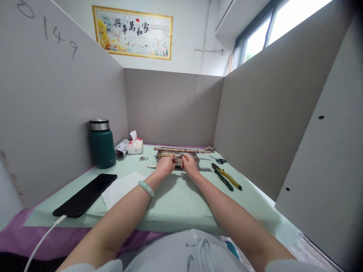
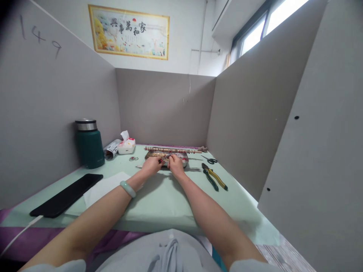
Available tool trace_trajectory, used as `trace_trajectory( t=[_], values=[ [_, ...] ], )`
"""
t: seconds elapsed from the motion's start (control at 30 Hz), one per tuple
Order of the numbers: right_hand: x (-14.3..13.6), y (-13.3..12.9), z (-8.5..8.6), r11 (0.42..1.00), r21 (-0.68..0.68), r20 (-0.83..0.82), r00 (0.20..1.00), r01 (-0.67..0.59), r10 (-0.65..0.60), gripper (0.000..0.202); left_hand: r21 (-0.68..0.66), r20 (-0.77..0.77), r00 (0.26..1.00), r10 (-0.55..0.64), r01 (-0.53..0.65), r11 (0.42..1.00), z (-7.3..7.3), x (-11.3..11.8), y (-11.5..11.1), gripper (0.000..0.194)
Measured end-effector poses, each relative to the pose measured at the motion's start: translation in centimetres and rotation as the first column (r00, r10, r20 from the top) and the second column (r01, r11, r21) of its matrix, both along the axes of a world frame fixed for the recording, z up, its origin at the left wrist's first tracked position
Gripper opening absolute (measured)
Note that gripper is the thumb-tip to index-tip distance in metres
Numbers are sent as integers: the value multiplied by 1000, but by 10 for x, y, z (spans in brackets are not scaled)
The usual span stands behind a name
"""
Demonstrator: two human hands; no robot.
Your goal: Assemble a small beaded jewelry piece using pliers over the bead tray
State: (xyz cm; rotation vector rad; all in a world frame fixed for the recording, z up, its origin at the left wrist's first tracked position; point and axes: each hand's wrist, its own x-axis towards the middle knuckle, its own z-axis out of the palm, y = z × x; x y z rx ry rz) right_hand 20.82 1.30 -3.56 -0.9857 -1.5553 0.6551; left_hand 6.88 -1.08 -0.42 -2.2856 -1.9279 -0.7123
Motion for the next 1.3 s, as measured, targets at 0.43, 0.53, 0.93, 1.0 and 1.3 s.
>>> trace_trajectory(
  t=[0.43, 0.53, 0.93, 1.0, 1.3],
  values=[
    [0, 6, -3, 1000, 5, -64, 998, 1, -1, 18, 16, 77, 996, 33, -34, 999, 4, -2, -2, 30],
    [1, 5, -2, 1000, 13, -60, 998, 26, -25, 18, 97, 31, 999, 26, -29, 995, 3, -2, -6, 27],
    [2, 4, -1, 994, 37, 27, 994, 103, -104, 18, 252, -125, 991, 42, -9, 968, 1, -2, -13, 22],
    [1, 2, 0, 990, 65, 64, 990, 125, -129, 19, 266, -139, 990, 37, 1, 964, 2, -2, -13, 21],
    [0, -5, 3, 965, 149, 172, 956, 214, -239, 24, 304, -207, 976, 66, 0, 953, 1, -2, -9, 19]
  ],
)
